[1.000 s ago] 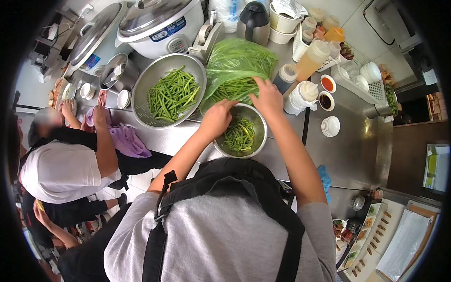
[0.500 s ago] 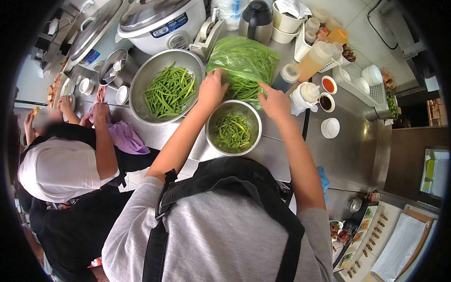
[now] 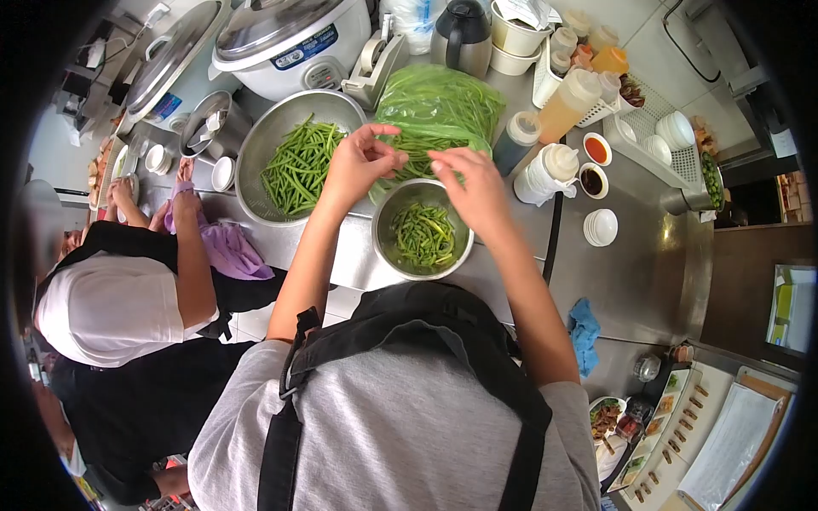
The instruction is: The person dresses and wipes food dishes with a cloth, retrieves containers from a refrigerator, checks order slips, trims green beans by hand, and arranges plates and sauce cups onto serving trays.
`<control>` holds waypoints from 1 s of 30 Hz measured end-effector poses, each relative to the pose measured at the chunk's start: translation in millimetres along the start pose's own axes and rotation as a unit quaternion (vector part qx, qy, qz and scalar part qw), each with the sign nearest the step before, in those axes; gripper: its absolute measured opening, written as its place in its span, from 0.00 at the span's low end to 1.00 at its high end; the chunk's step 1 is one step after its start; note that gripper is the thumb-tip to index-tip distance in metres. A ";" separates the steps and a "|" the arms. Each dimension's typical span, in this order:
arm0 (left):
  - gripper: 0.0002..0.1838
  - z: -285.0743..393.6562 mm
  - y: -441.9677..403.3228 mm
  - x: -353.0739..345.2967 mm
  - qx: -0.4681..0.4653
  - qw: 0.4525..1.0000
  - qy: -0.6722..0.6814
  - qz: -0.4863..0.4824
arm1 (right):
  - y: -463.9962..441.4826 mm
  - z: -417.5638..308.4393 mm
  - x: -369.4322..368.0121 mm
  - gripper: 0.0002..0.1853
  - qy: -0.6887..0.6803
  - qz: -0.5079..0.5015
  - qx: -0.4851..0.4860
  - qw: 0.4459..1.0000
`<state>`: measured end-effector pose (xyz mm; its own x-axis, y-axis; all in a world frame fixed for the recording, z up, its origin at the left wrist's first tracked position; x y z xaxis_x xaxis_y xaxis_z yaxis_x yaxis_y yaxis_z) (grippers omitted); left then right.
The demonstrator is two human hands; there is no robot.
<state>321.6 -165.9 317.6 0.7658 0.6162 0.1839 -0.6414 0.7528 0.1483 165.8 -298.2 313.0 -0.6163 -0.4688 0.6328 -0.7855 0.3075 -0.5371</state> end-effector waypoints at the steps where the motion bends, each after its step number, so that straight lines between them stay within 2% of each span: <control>1: 0.21 3.2 3.9 -1.4 -0.007 1.000 0.019 -0.015 | 0.1 -5.8 -3.4 0.12 -0.016 -0.024 0.007 1.000; 4: 0.21 9.6 11.9 -4.8 -0.023 0.998 0.051 -0.040 | 9.5 -12.8 -13.5 0.14 -0.200 -0.076 -0.178 0.960; 5: 0.20 10.8 13.5 -3.8 -0.025 0.998 0.045 -0.035 | 12.7 -12.7 -18.0 0.15 -0.246 -0.045 -0.190 0.949; 8: 0.20 8.0 17.9 -2.4 -0.041 0.998 0.040 -0.013 | 22.8 -11.3 -16.5 0.14 -0.278 -0.083 -0.230 0.929; 11: 0.19 7.2 25.3 -7.0 -0.069 0.998 0.010 -0.007 | 32.4 -11.9 -16.2 0.15 -0.227 -0.092 -0.203 0.948; 15: 0.19 16.9 36.2 -11.0 -0.090 0.994 -0.058 0.008 | 31.6 -27.8 -1.1 0.20 -0.135 -0.187 -0.254 0.939; 18: 0.23 28.1 47.5 -15.3 -0.210 0.934 -0.275 0.092 | 36.1 -27.0 -2.7 0.22 -0.142 -0.189 -0.269 0.934; 21: 0.22 38.7 61.9 -22.8 -0.364 0.820 -0.425 0.123 | 38.7 -28.2 -3.2 0.22 -0.157 -0.166 -0.262 0.938; 23: 0.18 26.6 65.4 -23.8 -0.343 0.834 -0.420 0.100 | 39.4 -33.1 -1.4 0.21 -0.177 -0.150 -0.252 0.940; 27: 0.10 13.7 67.6 -22.3 -0.323 0.851 -0.407 0.080 | 45.6 -43.4 -2.9 0.21 -0.312 -0.056 -0.252 0.914; 30: 0.09 -3.8 64.1 -24.4 -0.172 0.945 -0.278 -0.002 | 54.6 -38.6 -14.6 0.21 -0.382 -0.003 -0.284 0.879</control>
<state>262.0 -131.8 318.9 0.5637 0.4683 0.6804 -0.5116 0.8446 -0.1575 129.7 -242.7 295.9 -0.5645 -0.8244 -0.0422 -0.8239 0.5658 -0.0316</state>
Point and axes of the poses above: each hand's wrist, its own y-axis away from the middle knuckle, its own x-axis out of the back of the hand, z = x × y, the point moved 1 cm from there along -y, towards the middle knuckle, and after that the axes turned 7 degrees about x, right-handed, at the moved point
